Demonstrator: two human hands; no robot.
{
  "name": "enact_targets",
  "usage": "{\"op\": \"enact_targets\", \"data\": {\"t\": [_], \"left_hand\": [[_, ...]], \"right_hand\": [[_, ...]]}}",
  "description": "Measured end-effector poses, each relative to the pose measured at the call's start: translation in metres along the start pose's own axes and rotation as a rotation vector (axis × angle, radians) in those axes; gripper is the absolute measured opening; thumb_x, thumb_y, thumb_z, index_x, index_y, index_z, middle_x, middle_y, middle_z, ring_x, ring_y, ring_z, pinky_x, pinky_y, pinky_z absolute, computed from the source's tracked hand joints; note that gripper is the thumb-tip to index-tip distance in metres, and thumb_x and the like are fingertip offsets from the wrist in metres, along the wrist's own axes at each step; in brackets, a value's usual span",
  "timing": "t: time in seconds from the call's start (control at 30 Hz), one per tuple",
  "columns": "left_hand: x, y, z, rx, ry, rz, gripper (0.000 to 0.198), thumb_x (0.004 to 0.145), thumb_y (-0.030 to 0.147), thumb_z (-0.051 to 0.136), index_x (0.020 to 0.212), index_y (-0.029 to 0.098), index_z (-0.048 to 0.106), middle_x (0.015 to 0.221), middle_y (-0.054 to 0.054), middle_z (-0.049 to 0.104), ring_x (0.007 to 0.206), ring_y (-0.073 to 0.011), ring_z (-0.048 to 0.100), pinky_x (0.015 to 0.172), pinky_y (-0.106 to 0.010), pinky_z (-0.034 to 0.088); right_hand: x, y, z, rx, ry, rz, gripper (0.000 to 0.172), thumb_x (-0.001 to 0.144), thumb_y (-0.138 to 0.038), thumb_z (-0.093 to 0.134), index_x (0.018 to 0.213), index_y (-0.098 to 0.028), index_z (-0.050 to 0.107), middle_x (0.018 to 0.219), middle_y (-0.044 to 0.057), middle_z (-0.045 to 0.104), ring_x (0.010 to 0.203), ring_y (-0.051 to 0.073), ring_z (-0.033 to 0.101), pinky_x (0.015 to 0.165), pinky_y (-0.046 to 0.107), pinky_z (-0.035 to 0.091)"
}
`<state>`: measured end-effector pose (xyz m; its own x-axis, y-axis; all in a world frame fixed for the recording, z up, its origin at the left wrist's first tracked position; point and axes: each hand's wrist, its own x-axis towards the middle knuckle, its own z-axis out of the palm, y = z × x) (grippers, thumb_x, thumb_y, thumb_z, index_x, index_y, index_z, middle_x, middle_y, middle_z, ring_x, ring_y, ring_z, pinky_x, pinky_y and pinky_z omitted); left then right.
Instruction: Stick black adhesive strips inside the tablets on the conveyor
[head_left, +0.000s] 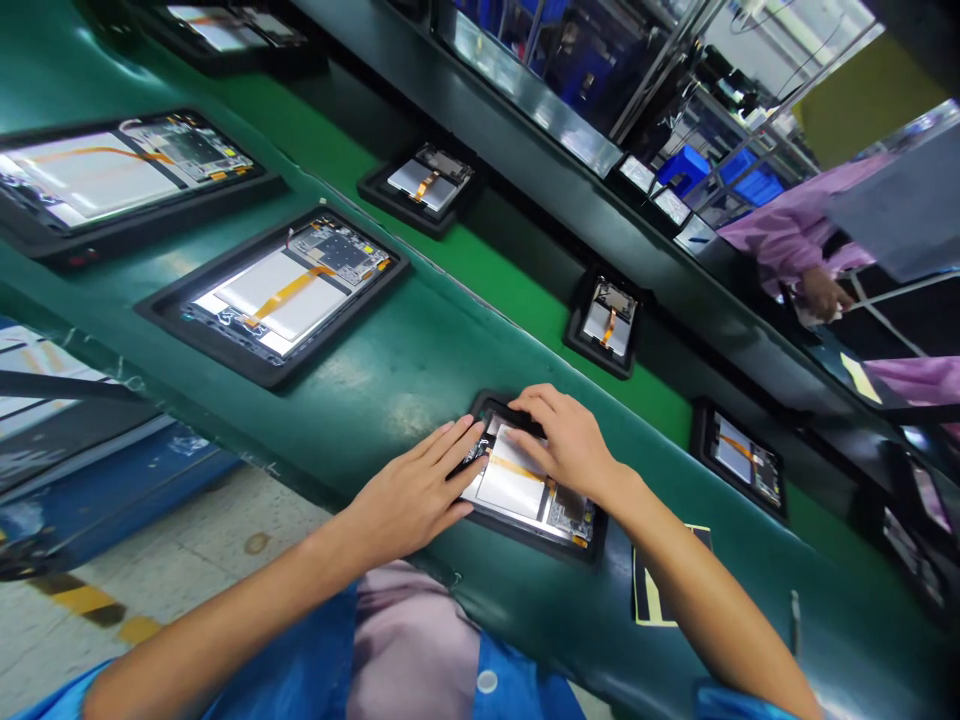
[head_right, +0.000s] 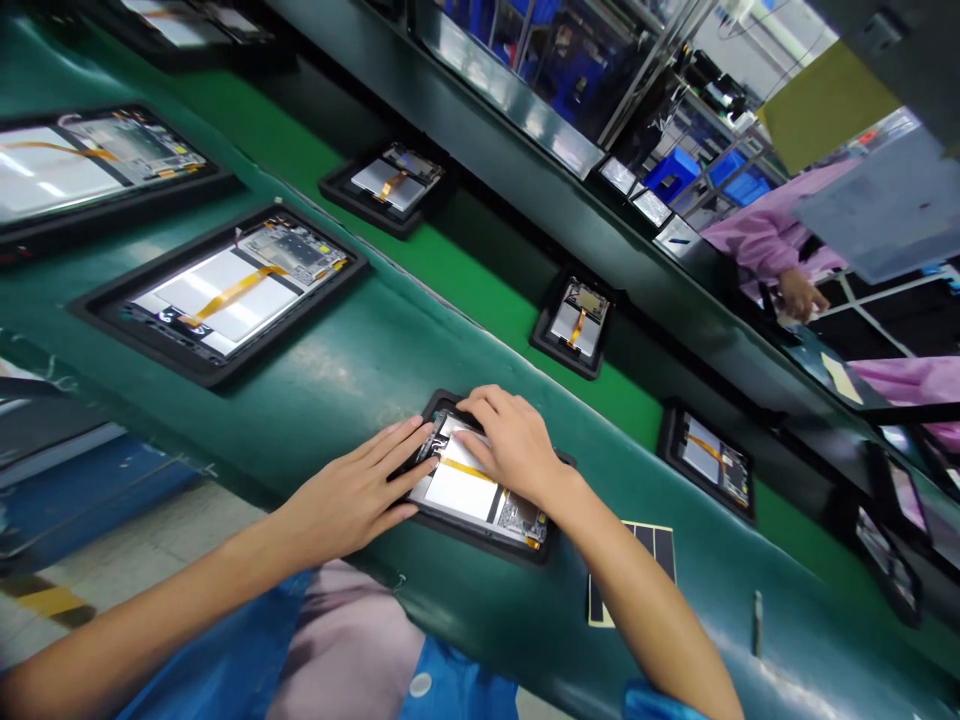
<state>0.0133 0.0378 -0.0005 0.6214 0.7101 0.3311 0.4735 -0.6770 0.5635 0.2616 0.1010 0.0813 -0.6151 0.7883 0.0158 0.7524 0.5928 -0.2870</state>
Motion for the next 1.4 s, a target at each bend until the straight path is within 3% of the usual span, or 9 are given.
{"op": "enact_targets", "data": {"t": [0.13, 0.33, 0.57, 0.7, 0.77, 0.9, 1.13, 1.27, 1.4], "left_hand": [[0.003, 0.001, 0.002, 0.061, -0.012, 0.023, 0.052, 0.096, 0.031, 0.064, 0.146, 0.017, 0.057, 0.166, -0.017, 0.034, 0.155, -0.0356, 0.031, 0.126, -0.053, 0.032], [0.003, 0.006, 0.005, 0.100, -0.069, 0.022, 0.052, 0.097, 0.026, 0.061, 0.147, 0.012, 0.055, 0.167, -0.020, 0.029, 0.157, -0.0358, 0.025, 0.126, -0.055, 0.031], [0.006, 0.004, -0.011, 0.050, -0.037, -0.015, 0.055, 0.097, 0.036, 0.063, 0.149, 0.020, 0.055, 0.167, -0.011, 0.033, 0.155, -0.0345, 0.031, 0.127, -0.054, 0.031], [-0.005, -0.002, -0.026, 0.053, 0.078, -0.061, 0.062, 0.097, 0.034, 0.060, 0.157, 0.024, 0.045, 0.169, -0.009, 0.031, 0.155, -0.0356, 0.033, 0.126, -0.058, 0.032], [-0.013, -0.003, -0.030, 0.035, 0.124, -0.064, 0.065, 0.097, 0.031, 0.059, 0.159, 0.027, 0.041, 0.170, -0.007, 0.030, 0.154, -0.0359, 0.035, 0.125, -0.058, 0.034], [-0.027, 0.000, -0.033, 0.019, 0.196, -0.064, 0.067, 0.096, 0.025, 0.060, 0.160, 0.030, 0.040, 0.170, -0.006, 0.029, 0.152, -0.0346, 0.039, 0.127, -0.055, 0.033], [-0.041, 0.009, -0.040, 0.067, 0.206, -0.048, 0.063, 0.097, 0.026, 0.057, 0.158, 0.028, 0.043, 0.169, -0.006, 0.032, 0.150, -0.0338, 0.042, 0.125, -0.051, 0.036], [-0.049, 0.010, -0.042, 0.161, 0.245, -0.046, 0.057, 0.098, 0.026, 0.055, 0.155, 0.023, 0.047, 0.168, -0.009, 0.035, 0.149, -0.0316, 0.043, 0.123, -0.046, 0.040], [-0.053, 0.011, -0.041, 0.235, 0.254, -0.047, 0.051, 0.100, 0.024, 0.052, 0.151, 0.021, 0.052, 0.167, -0.010, 0.037, 0.150, -0.0300, 0.043, 0.119, -0.043, 0.044]], "right_hand": [[-0.036, 0.007, 0.003, 0.043, 0.129, 0.074, 0.023, 0.105, -0.035, 0.053, 0.121, -0.021, 0.064, 0.119, 0.011, 0.067, 0.103, 0.023, 0.066, 0.087, 0.038, 0.052], [-0.096, -0.001, 0.017, 0.065, 0.250, 0.069, 0.016, 0.101, -0.030, 0.060, 0.113, -0.022, 0.067, 0.106, 0.010, 0.071, 0.096, 0.024, 0.069, 0.081, 0.037, 0.053], [-0.153, -0.018, 0.037, -0.028, 0.186, -0.025, 0.029, 0.100, -0.044, 0.062, 0.119, -0.022, 0.065, 0.099, 0.010, 0.074, 0.088, 0.025, 0.070, 0.078, 0.040, 0.054], [-0.161, -0.020, 0.049, -0.151, 0.163, -0.095, 0.013, 0.105, -0.028, 0.056, 0.108, -0.023, 0.068, 0.090, 0.005, 0.075, 0.078, 0.019, 0.067, 0.078, 0.037, 0.051], [-0.155, -0.020, 0.053, -0.183, 0.178, -0.130, 0.013, 0.105, -0.021, 0.054, 0.102, -0.022, 0.067, 0.087, 0.003, 0.075, 0.072, 0.018, 0.065, 0.076, 0.035, 0.049], [-0.123, -0.017, 0.060, -0.223, 0.190, -0.123, 0.016, 0.106, -0.024, 0.053, 0.099, -0.021, 0.066, 0.085, 0.004, 0.075, 0.071, 0.018, 0.062, 0.074, 0.034, 0.046], [-0.027, 0.007, 0.065, -0.306, 0.167, -0.047, 0.025, 0.107, -0.034, 0.050, 0.100, -0.017, 0.067, 0.090, 0.008, 0.072, 0.080, 0.021, 0.061, 0.076, 0.034, 0.040], [0.030, 0.027, 0.056, -0.340, 0.110, 0.082, 0.020, 0.105, -0.035, 0.056, 0.103, -0.019, 0.068, 0.098, 0.008, 0.071, 0.087, 0.021, 0.061, 0.080, 0.033, 0.040], [0.076, 0.052, 0.040, -0.359, 0.214, 0.224, 0.017, 0.102, -0.032, 0.060, 0.106, -0.018, 0.069, 0.100, 0.011, 0.070, 0.091, 0.025, 0.061, 0.082, 0.036, 0.042]]}}
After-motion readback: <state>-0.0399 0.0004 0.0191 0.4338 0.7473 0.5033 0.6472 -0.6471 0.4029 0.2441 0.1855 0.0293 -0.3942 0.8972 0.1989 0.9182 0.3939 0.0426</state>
